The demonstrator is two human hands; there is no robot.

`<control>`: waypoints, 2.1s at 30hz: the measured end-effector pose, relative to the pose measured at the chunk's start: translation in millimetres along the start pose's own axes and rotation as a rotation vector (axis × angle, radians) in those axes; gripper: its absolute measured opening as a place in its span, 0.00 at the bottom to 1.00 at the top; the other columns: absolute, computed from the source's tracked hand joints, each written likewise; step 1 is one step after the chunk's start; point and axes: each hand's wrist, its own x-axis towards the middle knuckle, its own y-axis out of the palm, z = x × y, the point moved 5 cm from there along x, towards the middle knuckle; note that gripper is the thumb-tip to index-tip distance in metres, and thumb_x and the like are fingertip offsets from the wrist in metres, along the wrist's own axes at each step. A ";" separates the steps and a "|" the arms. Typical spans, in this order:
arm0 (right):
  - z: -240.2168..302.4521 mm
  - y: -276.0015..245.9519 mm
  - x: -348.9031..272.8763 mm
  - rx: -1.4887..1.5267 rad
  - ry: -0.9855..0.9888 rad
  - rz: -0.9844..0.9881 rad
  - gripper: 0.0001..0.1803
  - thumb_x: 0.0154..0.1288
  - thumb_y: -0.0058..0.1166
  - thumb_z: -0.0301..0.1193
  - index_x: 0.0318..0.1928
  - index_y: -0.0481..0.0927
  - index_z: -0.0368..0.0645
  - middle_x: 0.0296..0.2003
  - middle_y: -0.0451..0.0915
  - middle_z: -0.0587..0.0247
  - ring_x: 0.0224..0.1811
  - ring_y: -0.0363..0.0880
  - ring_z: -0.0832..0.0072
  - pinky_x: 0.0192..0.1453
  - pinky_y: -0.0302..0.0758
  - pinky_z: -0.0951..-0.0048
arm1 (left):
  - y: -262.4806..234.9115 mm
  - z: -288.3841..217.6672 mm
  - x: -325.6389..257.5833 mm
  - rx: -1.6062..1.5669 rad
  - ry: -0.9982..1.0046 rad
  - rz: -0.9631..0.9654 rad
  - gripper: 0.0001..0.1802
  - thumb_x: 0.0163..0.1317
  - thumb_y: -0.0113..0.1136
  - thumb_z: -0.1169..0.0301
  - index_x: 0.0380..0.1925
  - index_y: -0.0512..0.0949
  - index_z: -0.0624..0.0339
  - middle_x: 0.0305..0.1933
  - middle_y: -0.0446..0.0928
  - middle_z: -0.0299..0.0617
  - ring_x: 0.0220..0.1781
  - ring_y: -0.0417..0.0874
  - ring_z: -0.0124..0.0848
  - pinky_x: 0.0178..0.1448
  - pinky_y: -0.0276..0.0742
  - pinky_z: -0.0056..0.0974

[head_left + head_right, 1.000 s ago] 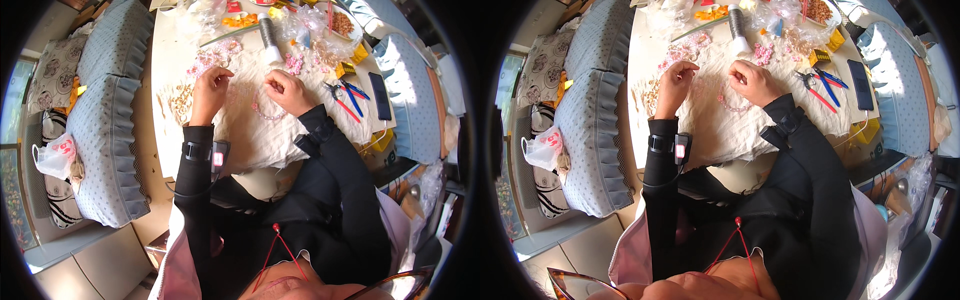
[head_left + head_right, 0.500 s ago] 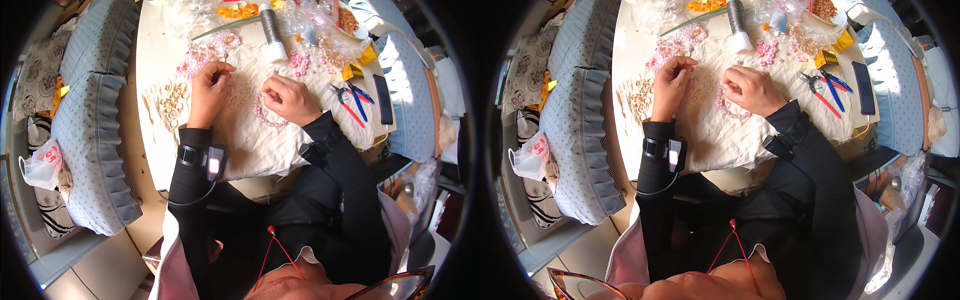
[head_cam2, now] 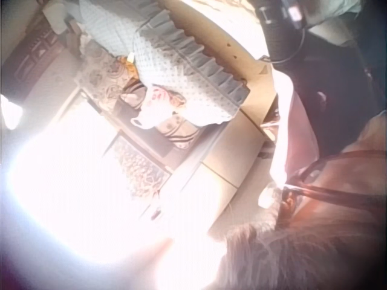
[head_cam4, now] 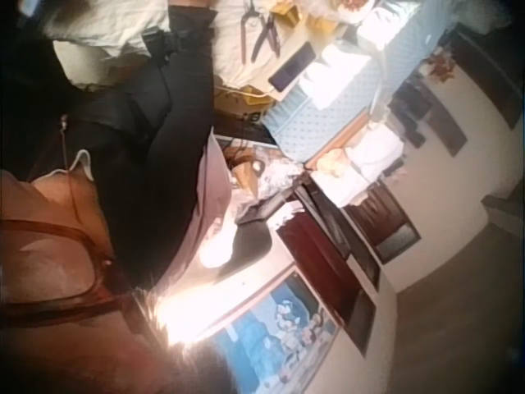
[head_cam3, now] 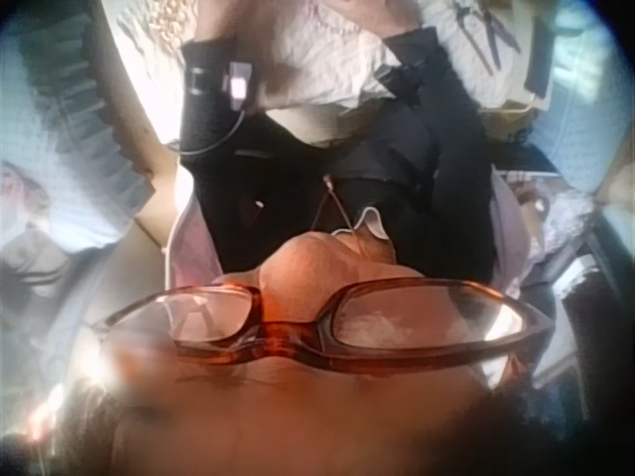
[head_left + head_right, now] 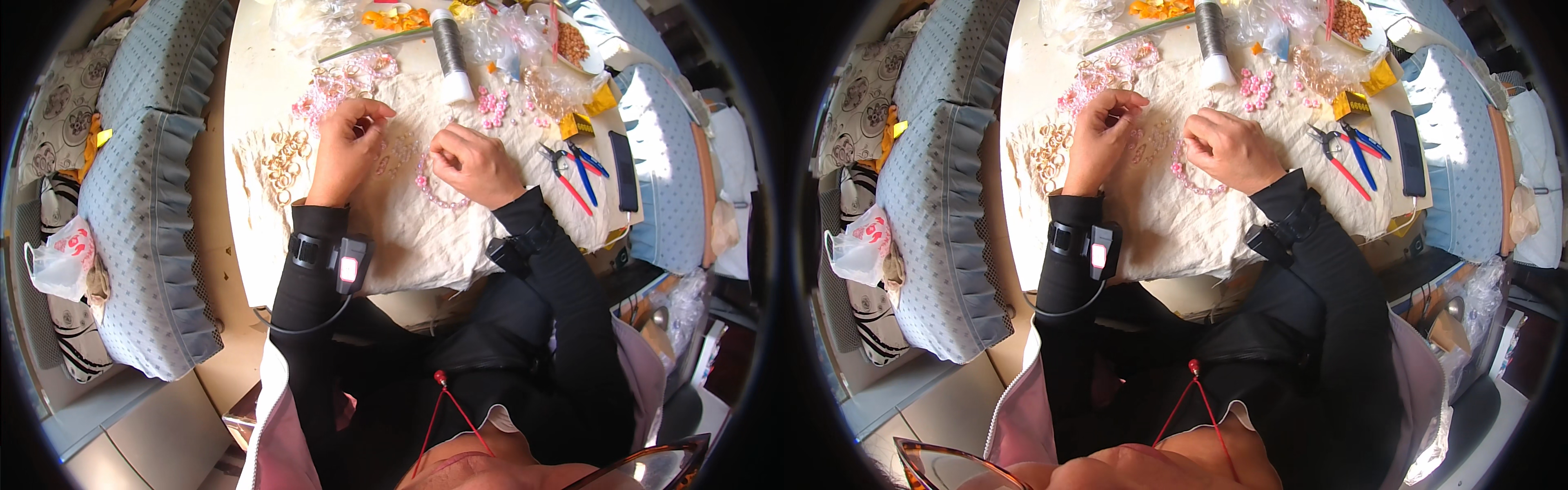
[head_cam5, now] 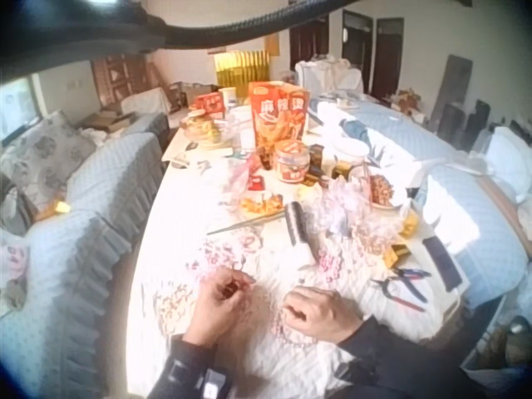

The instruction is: The person threads pink beads onto a clear elastic cord, ties the ends, and attaches a metal keyring using pliers. The finished keychain is placed on the table among other completed pieces.

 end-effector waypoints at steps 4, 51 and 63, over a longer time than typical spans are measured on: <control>-1.2 -1.0 0.2 0.030 0.005 -0.024 0.06 0.62 0.64 0.25 0.36 0.79 0.45 0.32 0.78 0.62 0.33 0.84 0.60 0.38 0.80 0.61 | 9.2 -14.9 -9.2 0.172 0.140 0.165 0.09 0.60 0.66 0.81 0.39 0.87 0.59 0.36 0.78 0.38 0.39 0.82 0.30 0.42 0.80 0.34; -58.7 -16.1 -16.9 0.869 0.370 -0.578 0.03 0.73 0.59 0.24 0.42 0.77 0.41 0.35 0.75 0.76 0.35 0.72 0.89 0.43 0.72 0.81 | 79.6 -35.5 34.0 0.528 0.030 -0.017 0.15 0.72 0.66 0.60 0.37 0.87 0.62 0.32 0.86 0.50 0.34 0.86 0.42 0.40 0.79 0.43; -55.8 -4.7 -11.6 0.754 0.283 -0.472 0.04 0.74 0.59 0.24 0.43 0.77 0.40 0.35 0.77 0.73 0.36 0.72 0.88 0.42 0.74 0.80 | 74.4 -17.8 29.8 0.344 -0.050 -0.003 0.13 0.67 0.67 0.65 0.38 0.87 0.67 0.33 0.88 0.44 0.33 0.89 0.35 0.42 0.84 0.40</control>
